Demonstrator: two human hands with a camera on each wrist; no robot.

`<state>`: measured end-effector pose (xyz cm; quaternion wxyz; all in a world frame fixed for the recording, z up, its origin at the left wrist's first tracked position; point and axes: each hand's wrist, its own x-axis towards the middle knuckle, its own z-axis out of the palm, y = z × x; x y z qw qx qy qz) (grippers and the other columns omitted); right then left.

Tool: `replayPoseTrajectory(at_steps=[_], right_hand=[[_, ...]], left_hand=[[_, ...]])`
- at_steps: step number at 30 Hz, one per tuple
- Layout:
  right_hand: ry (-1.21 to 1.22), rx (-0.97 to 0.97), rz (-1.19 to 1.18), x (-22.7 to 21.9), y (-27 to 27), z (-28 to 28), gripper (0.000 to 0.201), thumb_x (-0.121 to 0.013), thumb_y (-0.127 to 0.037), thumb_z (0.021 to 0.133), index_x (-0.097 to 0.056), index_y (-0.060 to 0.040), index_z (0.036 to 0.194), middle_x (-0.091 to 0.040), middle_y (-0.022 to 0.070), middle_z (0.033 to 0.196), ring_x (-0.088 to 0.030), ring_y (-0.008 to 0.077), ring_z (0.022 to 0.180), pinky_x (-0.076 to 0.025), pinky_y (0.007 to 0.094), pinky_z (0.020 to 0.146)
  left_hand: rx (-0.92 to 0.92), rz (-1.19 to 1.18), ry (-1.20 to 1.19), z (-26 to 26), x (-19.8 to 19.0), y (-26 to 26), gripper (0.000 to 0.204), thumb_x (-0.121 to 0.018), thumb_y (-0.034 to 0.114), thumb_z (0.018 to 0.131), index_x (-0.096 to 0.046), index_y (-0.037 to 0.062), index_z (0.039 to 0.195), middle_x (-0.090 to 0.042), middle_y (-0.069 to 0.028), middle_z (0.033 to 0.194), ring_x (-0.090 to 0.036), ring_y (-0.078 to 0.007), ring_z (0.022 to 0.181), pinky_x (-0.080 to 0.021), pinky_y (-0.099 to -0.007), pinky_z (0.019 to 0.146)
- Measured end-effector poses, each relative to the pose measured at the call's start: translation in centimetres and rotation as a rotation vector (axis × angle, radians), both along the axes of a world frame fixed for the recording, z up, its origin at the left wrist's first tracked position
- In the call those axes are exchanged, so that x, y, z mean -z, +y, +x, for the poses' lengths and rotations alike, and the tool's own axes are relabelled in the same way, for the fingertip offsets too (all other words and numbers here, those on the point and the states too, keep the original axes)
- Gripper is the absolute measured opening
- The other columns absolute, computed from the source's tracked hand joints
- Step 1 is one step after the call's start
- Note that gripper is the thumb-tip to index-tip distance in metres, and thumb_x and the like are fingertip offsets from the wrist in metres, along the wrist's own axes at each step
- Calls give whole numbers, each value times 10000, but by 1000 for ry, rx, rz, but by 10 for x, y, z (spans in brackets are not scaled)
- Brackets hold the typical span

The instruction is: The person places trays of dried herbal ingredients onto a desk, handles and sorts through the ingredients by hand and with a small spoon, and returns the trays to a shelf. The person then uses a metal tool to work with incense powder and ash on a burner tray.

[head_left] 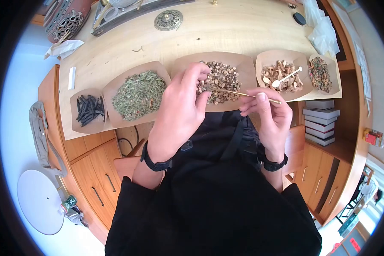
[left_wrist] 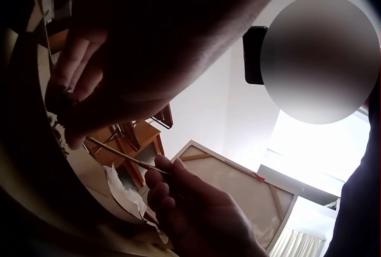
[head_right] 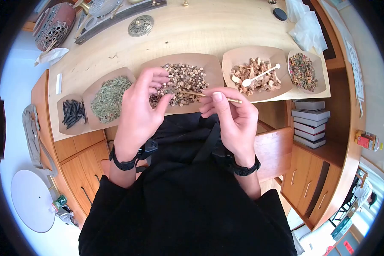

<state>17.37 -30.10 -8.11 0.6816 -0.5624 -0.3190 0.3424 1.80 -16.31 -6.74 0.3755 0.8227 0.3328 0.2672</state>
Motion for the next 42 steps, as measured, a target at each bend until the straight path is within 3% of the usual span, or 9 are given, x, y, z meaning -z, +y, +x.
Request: replayPoseTrajectory(at_steps=[10, 16, 18, 21, 31, 36, 42], right_hand=[[-42, 33, 152, -2, -12, 6, 226, -545, -101, 1082, -667, 76, 1150, -733, 188, 1001, -730, 210, 837, -620, 328, 736], [-180, 57, 101, 2, -12, 10, 212, -536, -65, 1074, -681, 59, 1166, -720, 142, 1009, -699, 180, 825, -585, 287, 688], [-315, 113, -26, 0, -12, 10, 194, -557, -37, 1058, -702, 40, 1161, -717, 117, 1001, -678, 141, 812, -560, 253, 659], [-297, 120, -115, 2, -5, 8, 174, -589, -24, 1041, -722, 32, 1140, -720, 113, 998, -683, 117, 816, -563, 236, 651], [-137, 15, -47, 7, 5, -3, 180, -597, -36, 1045, -722, 48, 1142, -739, 129, 1016, -725, 153, 832, -610, 269, 697], [-54, 12, 21, 6, -4, 2, 202, -574, -56, 1062, -700, 73, 1154, -746, 152, 1040, -727, 179, 833, -607, 293, 729], [-53, 13, 51, 4, -11, 7, 205, -575, -68, 1062, -700, 69, 1150, -745, 151, 1031, -717, 175, 855, -588, 291, 733]], left_hand=[[-9, 167, -185, 3, -6, 0, 289, -782, -43, 842, -691, 12, 1110, -747, -119, 1036, -742, -210, 956, -595, -318, 837], [30, 221, -81, -3, -6, 5, 340, -799, -10, 819, -691, 31, 1139, -730, -141, 1075, -716, -303, 1019, -563, -379, 874], [61, 226, 53, -5, -6, 6, 437, -816, 32, 792, -668, 45, 1203, -701, -166, 1136, -670, -370, 1076, -530, -427, 921], [43, 141, 102, -2, -3, 2, 519, -825, 56, 775, -640, 51, 1260, -678, -180, 1169, -646, -399, 1099, -518, -448, 949], [77, 125, 81, 6, 9, 5, 562, -801, -13, 778, -635, 72, 1308, -697, -163, 1122, -693, -336, 1013, -559, -403, 864], [-3, 127, -80, 6, 10, 5, 439, -772, -48, 800, -700, 67, 1218, -720, -137, 1047, -708, -276, 908, -566, -354, 805], [31, 185, -80, 1, 5, 2, 408, -810, -1, 789, -715, 58, 1182, -727, -124, 1054, -702, -280, 918, -558, -368, 803]])
